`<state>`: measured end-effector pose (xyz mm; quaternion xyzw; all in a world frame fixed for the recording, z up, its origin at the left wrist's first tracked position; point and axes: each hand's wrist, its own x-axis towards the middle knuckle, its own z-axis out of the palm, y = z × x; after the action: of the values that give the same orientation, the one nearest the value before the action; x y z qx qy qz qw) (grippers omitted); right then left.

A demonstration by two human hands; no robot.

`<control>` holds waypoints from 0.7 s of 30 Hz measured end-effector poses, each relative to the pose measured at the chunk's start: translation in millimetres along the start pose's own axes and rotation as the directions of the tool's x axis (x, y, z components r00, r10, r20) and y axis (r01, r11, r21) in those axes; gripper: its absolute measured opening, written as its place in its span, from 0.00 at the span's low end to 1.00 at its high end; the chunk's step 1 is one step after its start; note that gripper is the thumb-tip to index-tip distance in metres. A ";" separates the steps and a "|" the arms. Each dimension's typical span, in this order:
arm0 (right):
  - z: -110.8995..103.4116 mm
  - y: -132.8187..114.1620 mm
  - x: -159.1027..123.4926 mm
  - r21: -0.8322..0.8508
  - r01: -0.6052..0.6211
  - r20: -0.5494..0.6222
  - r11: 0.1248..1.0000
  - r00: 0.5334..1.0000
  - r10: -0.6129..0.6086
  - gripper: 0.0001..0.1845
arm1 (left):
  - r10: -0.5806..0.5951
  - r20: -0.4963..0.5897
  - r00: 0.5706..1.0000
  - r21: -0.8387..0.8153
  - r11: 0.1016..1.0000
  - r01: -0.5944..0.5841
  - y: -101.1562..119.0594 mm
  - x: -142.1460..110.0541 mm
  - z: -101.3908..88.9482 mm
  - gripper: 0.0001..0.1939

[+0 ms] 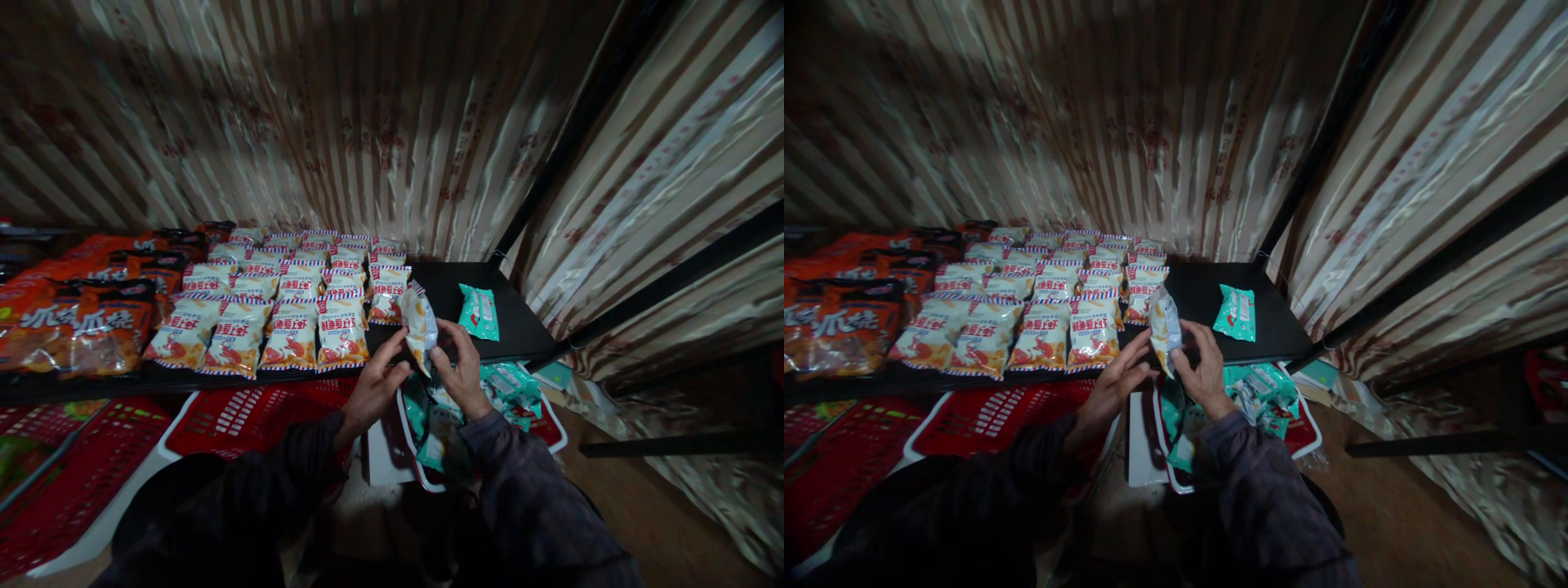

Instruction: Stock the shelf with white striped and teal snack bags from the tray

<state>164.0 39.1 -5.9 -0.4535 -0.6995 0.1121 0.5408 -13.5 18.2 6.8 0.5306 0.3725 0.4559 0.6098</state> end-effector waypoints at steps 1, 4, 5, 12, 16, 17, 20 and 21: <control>0.0 0.2 0.0 0.003 -0.001 -0.005 1.000 1.000 0.001 0.23 | 0.012 0.006 1.000 0.023 1.000 -0.012 0.9 -1.0 0.2 0.30; 0.5 0.5 -1.2 0.004 0.001 -0.009 1.000 1.000 -0.001 0.25 | 0.061 0.018 0.998 0.102 0.993 -0.062 2.6 -3.1 -0.1 0.28; 1.0 0.7 -2.0 0.003 0.001 -0.007 1.000 1.000 -0.001 0.27 | 0.075 0.022 0.997 0.128 0.989 -0.077 2.5 -3.4 -0.6 0.28; 8.6 6.0 -9.8 -0.008 -0.072 -0.021 0.997 0.997 0.072 0.34 | 0.150 0.044 0.988 0.298 0.942 -0.156 -1.0 -3.0 -3.3 0.26; 10.5 8.7 -11.4 0.164 -0.216 -0.048 0.962 0.973 0.227 0.33 | 0.175 0.071 0.982 0.305 0.933 -0.188 0.6 -4.3 -3.0 0.27; 10.5 8.4 -11.1 0.232 -0.264 -0.046 0.936 0.958 0.282 0.33 | 0.178 0.065 0.982 0.291 0.938 -0.190 0.6 -4.2 -3.1 0.27; 10.4 5.3 -8.9 0.448 -0.385 -0.019 0.807 0.898 0.439 0.32 | 0.167 -0.023 0.986 0.249 0.956 -0.156 -1.6 -1.5 -5.1 0.27; 10.6 4.0 -7.8 0.516 -0.411 -0.005 0.751 0.876 0.483 0.31 | 0.149 -0.066 0.987 0.240 0.962 -0.129 -2.6 0.2 -6.1 0.26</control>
<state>156.9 39.0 -17.8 -0.4584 -0.4778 0.3839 0.6436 -18.7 20.2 3.3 0.6044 0.4108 0.4721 0.4930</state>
